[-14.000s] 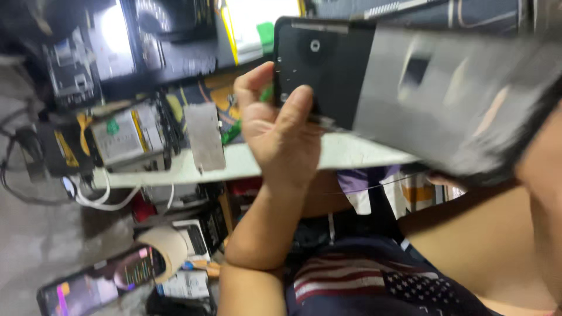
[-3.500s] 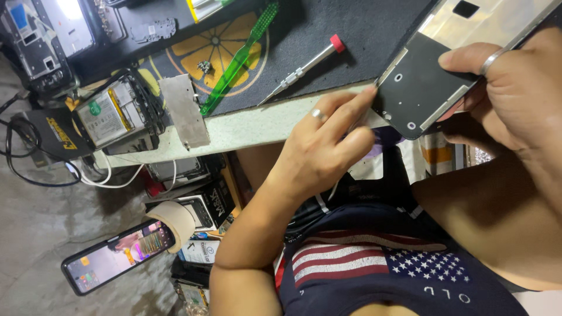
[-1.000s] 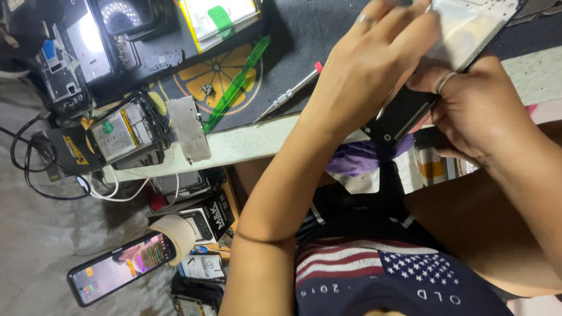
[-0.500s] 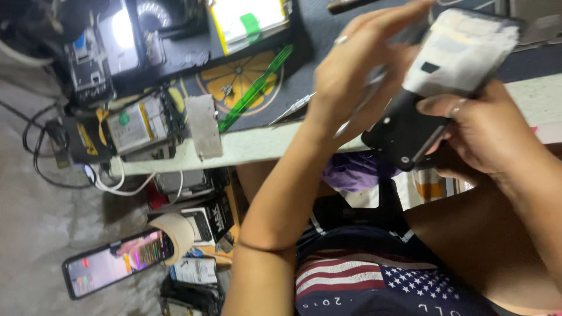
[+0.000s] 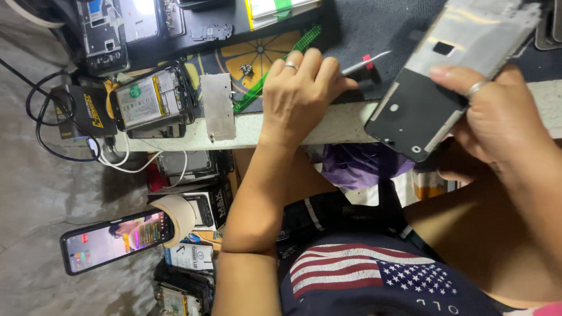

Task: The person disassembles a mobile phone, removes the back cover, cleans the interior with a brush, and detaches internal components using a screwdriver and tweezers.

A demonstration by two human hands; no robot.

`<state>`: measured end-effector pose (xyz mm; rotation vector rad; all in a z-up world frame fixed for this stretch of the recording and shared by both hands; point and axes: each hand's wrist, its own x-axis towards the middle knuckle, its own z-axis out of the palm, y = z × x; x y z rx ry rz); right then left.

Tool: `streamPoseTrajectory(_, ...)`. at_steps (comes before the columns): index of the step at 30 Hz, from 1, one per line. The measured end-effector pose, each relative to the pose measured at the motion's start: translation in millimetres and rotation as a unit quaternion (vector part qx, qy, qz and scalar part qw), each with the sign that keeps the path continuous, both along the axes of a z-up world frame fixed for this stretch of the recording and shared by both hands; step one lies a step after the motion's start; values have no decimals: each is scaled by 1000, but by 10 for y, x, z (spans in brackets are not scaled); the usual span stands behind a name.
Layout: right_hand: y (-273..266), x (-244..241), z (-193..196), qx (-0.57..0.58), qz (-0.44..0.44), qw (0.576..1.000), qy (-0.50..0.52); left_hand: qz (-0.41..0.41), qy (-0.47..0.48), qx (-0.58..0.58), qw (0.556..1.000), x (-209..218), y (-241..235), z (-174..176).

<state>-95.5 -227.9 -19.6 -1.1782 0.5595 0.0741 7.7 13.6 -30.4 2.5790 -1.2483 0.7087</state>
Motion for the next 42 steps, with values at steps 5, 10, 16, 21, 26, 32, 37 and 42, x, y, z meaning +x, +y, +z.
streamPoseTrajectory(5,76,60,5,44,22,998,-41,7,-8,-41,999,2,17,45)
streamPoseTrajectory(10,108,77,102,9,7,999,-45,-21,10,-166,986,-26,74,45)
streamPoseTrajectory(16,39,-24,117,-79,13,997,-7,126,119,-451,875,-108,415,108)
streamPoseTrajectory(21,-71,-89,-21,-65,95,989,-95,164,24,-158,973,-122,778,291)
streamPoseTrajectory(26,-126,-206,-186,-75,90,993,-21,141,20,-12,990,-130,691,300)
streamPoseTrajectory(32,-121,-284,-248,-46,99,992,61,125,68,-81,987,-145,665,313)
streamPoseTrajectory(37,-90,-321,-209,-20,90,992,81,54,185,-185,964,-527,563,365)
streamPoseTrajectory(42,-50,-322,-180,-36,47,993,102,5,242,-87,966,-1025,464,450)
